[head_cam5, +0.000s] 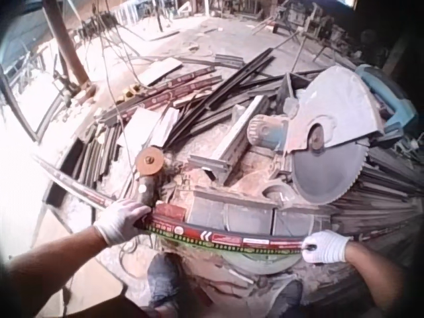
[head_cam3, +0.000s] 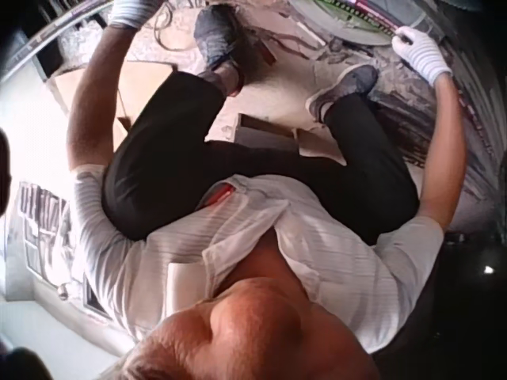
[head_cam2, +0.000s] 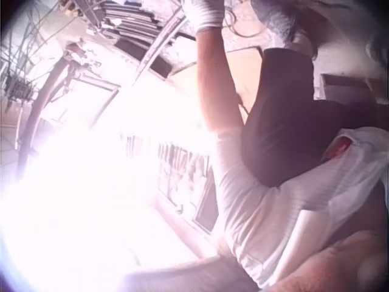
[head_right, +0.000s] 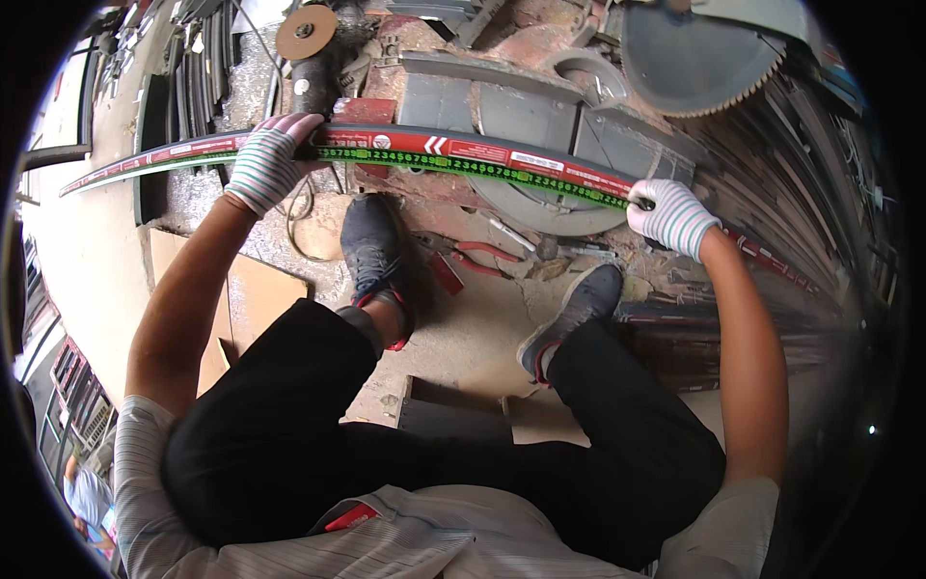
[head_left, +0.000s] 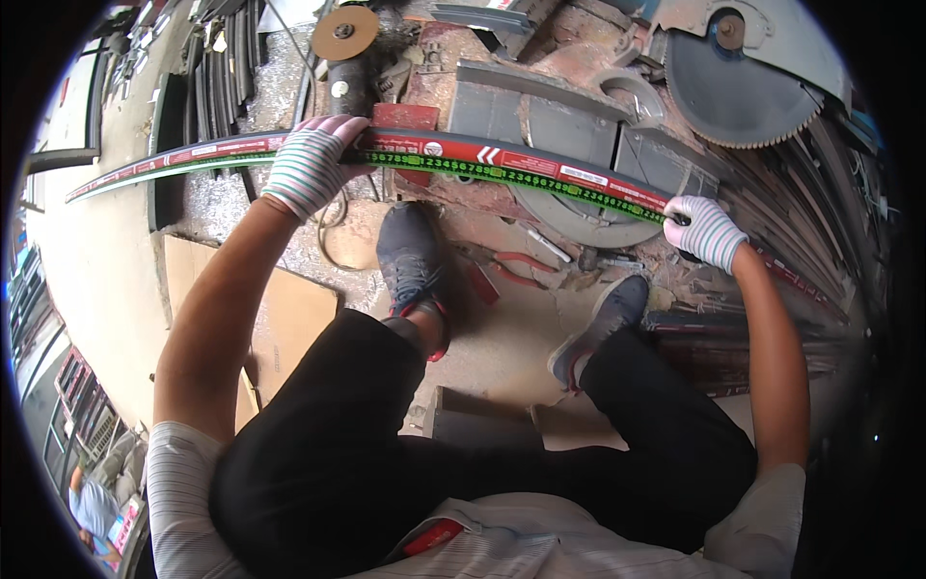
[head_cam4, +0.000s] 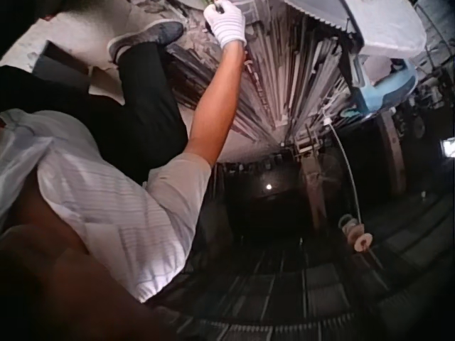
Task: The person measures a long aluminum profile with a tape measure, marks it with a marker, and cuts it using a miter saw. The person repeats the process for another profile.
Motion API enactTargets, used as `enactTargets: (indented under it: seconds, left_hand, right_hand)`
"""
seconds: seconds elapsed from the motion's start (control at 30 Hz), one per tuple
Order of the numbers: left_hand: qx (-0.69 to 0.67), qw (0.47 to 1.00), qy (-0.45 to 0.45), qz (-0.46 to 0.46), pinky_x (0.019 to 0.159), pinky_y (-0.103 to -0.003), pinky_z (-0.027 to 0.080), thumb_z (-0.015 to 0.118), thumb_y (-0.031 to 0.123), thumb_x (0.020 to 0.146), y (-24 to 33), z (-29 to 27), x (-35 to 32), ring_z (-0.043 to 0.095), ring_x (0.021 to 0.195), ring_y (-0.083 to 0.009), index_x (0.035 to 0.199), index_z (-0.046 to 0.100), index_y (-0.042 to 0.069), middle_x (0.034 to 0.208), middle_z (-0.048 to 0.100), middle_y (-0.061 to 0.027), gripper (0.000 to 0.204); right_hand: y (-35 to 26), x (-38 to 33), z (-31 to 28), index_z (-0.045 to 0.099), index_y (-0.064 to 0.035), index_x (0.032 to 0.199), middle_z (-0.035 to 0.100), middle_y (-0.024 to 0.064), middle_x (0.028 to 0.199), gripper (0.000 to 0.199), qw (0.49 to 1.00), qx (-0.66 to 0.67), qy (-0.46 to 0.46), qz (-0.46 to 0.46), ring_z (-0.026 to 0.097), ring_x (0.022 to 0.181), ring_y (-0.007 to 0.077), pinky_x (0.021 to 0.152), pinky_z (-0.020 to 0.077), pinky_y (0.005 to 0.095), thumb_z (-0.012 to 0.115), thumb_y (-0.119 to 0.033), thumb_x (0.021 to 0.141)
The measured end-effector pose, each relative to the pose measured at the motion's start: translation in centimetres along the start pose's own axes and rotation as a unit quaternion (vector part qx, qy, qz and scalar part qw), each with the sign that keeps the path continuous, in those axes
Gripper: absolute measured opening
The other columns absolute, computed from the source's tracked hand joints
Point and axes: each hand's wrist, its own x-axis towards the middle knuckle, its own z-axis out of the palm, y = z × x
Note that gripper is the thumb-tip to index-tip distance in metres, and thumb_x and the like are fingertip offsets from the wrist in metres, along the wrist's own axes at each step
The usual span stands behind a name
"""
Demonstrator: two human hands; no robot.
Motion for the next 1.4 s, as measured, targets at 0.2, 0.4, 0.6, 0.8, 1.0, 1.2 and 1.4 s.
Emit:
enactTargets:
  seconds: [0.2,0.4,0.6,0.8,1.0,1.2,1.4]
  left_hand:
    - [0.006,1.0,0.013,0.009,0.1,-0.046,0.048,0.087,0.026,0.072,0.3,0.9,0.7,0.062,0.112,-0.0363,0.129,0.061,0.009,0.119,0.068,-0.012,0.065]
    - [0.006,1.0,0.021,0.015,0.1,-0.046,0.048,0.088,0.025,0.069,0.3,0.9,0.5,0.063,0.111,-0.0358,0.128,0.061,0.009,0.118,0.069,-0.0115,0.066]
    - [0.008,1.0,0.005,0.002,0.098,-0.048,0.048,0.09,0.026,0.066,1.0,0.1,0.9,0.063,0.112,-0.0368,0.128,0.06,0.009,0.119,0.068,-0.014,0.071]
    - [0.004,1.0,0.021,0.0,0.102,-0.049,0.047,0.089,0.028,0.069,1.0,0.0,0.3,0.062,0.113,-0.0389,0.127,0.06,0.008,0.116,0.067,-0.0146,0.069]
    - [0.006,1.0,0.028,0.01,0.101,-0.048,0.048,0.089,0.028,0.069,1.2,-0.2,0.4,0.062,0.112,-0.0377,0.124,0.061,0.007,0.116,0.067,-0.0137,0.066]
    - [0.003,0.999,0.034,0.01,0.101,-0.048,0.047,0.089,0.028,0.068,1.1,-0.1,0.4,0.062,0.112,-0.0375,0.124,0.062,0.007,0.114,0.067,-0.0134,0.065]
    - [0.0,0.999,0.036,0.005,0.101,-0.047,0.048,0.089,0.029,0.069,1.3,-0.1,0.4,0.062,0.111,-0.0372,0.123,0.062,0.007,0.114,0.068,-0.013,0.064]
  right_hand:
    - [1.1,0.1,0.0,0.072,-0.0022,0.095,0.071,0.0175,0.082,0.019,1.0,-0.02,-0.008,0.009,0.067,0.071,0.0273,0.072,0.0543,0.0387,0.069,-0.019,0.086]
    - [1.3,0.1,0.0,0.072,-0.0035,0.095,0.07,0.0204,0.083,0.022,1.0,-0.025,0.006,-0.013,0.067,0.073,0.033,0.073,0.0539,0.0409,0.068,-0.022,0.084]
    - [2.4,-0.3,0.6,0.073,-0.0037,0.095,0.07,0.0231,0.086,0.022,0.996,-0.03,0.06,-0.062,0.069,0.078,0.0388,0.073,0.0554,0.0433,0.069,-0.022,0.083]
    - [1.5,-0.1,0.4,0.072,-0.0002,0.097,0.07,0.023,0.085,0.024,0.999,-0.029,0.032,-0.026,0.069,0.075,0.0347,0.075,0.0554,0.0413,0.069,-0.02,0.084]
    - [0.6,-0.5,0.1,0.073,0.0015,0.099,0.071,0.022,0.084,0.024,0.999,-0.013,0.029,-0.013,0.069,0.074,0.0315,0.075,0.0559,0.0399,0.069,-0.018,0.085]
    - [0.5,-0.5,0.0,0.073,0.0012,0.098,0.071,0.0227,0.085,0.024,0.999,-0.025,0.032,-0.015,0.069,0.074,0.0323,0.075,0.0562,0.0401,0.068,-0.019,0.085]
    - [0.9,-0.4,0.1,0.072,0.0004,0.098,0.071,0.0228,0.089,0.024,0.998,-0.024,0.049,-0.019,0.07,0.079,0.0329,0.078,0.0562,0.0395,0.069,-0.019,0.084]
